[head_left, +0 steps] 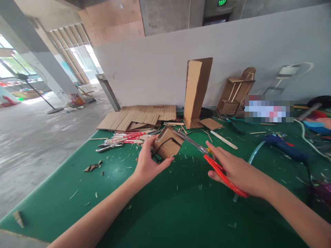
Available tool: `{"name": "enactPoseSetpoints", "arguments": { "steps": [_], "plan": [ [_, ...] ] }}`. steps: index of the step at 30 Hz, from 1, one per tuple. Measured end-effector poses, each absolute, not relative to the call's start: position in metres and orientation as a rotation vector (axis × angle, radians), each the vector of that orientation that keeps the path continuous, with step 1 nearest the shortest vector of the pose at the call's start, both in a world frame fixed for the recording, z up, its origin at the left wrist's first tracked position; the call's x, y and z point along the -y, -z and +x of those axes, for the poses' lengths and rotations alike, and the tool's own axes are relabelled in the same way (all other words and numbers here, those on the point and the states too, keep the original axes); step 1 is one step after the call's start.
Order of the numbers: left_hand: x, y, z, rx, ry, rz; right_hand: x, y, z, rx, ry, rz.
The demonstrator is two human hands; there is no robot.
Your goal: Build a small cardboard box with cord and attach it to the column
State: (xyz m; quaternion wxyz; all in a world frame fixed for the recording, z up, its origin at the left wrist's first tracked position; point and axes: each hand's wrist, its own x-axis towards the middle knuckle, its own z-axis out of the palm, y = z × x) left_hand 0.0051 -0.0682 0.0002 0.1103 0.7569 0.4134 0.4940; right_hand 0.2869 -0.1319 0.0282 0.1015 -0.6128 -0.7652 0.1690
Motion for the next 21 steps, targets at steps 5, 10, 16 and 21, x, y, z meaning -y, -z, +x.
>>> {"name": "enactPoseSetpoints", "arguments": {
  "steps": [5,10,16,21],
  "plan": [
    [0.0679,-0.0039,0.0052,-1.187,-1.487,2.296,0.1334,-0.0296,0.2849,2.274,-0.473,-1.832],
    [0.0679,-0.0003,0.0048,-1.167,-1.502,2.301,0.1342,-0.0302,0.2795,2.289,-0.401,-1.841],
    [0.0658,0.0045,0.0024,-1.165,-1.510,2.294,0.1332,-0.0274,0.2781,2.288,-0.379,-1.798],
    [0.0622,0.0057,-0.0008,-1.135,-1.528,2.331,0.1359,-0.0287,0.2824,2.312,-0.360,-1.822]
  ]
}}
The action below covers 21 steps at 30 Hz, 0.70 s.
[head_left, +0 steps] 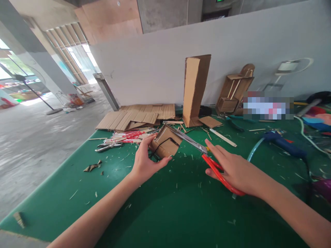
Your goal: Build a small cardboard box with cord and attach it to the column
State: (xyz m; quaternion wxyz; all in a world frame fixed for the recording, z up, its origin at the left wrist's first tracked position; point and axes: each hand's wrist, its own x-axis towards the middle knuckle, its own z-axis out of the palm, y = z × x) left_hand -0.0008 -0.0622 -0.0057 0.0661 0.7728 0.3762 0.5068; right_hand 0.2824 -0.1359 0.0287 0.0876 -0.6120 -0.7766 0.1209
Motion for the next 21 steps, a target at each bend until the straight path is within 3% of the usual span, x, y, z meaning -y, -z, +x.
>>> {"name": "enactPoseSetpoints", "arguments": {
  "steps": [21],
  "plan": [
    [0.056,0.011,-0.006,-1.095,-1.542,2.327,0.135,-0.019,0.279,2.284,-0.362,-1.779]
  ]
}}
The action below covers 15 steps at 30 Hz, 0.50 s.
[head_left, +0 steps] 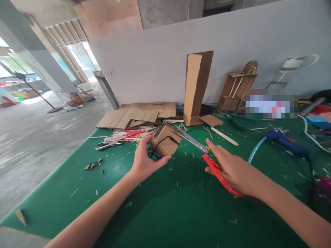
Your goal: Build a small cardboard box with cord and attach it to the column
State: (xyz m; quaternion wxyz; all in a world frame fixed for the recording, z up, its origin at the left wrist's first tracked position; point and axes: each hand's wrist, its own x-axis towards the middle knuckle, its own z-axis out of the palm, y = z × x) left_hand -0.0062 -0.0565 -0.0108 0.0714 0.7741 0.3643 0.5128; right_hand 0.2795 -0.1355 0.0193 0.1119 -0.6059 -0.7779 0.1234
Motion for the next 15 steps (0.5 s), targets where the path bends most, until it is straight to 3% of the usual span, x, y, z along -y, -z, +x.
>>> {"name": "enactPoseSetpoints", "arguments": {
  "steps": [15],
  "plan": [
    [0.0582,0.0069,-0.0069,-1.100,-1.559,2.385,0.1379,-0.0142,0.2754,2.270,-0.326,-1.810]
  ]
}}
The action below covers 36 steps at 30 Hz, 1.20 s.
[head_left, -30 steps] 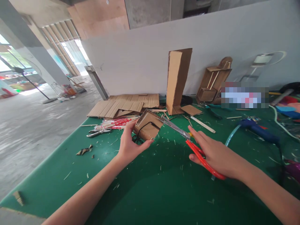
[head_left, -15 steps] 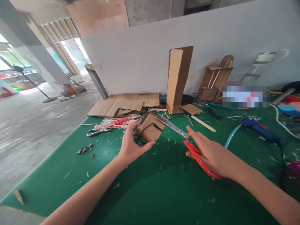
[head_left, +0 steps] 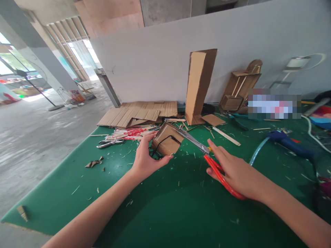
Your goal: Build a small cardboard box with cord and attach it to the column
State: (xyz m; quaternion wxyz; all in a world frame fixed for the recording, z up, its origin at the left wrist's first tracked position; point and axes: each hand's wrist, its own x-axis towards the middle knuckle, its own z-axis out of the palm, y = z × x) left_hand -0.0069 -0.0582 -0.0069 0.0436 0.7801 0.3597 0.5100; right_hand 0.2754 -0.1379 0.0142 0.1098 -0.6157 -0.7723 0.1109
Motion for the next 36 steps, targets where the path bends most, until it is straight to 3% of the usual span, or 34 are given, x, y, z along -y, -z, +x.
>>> {"name": "enactPoseSetpoints", "arguments": {
  "steps": [36],
  "plan": [
    [0.0606,0.0081,-0.0058,-1.086,-1.514,2.401,0.1391,-0.0154,0.2736,2.282,-0.279,-1.756]
  ]
}}
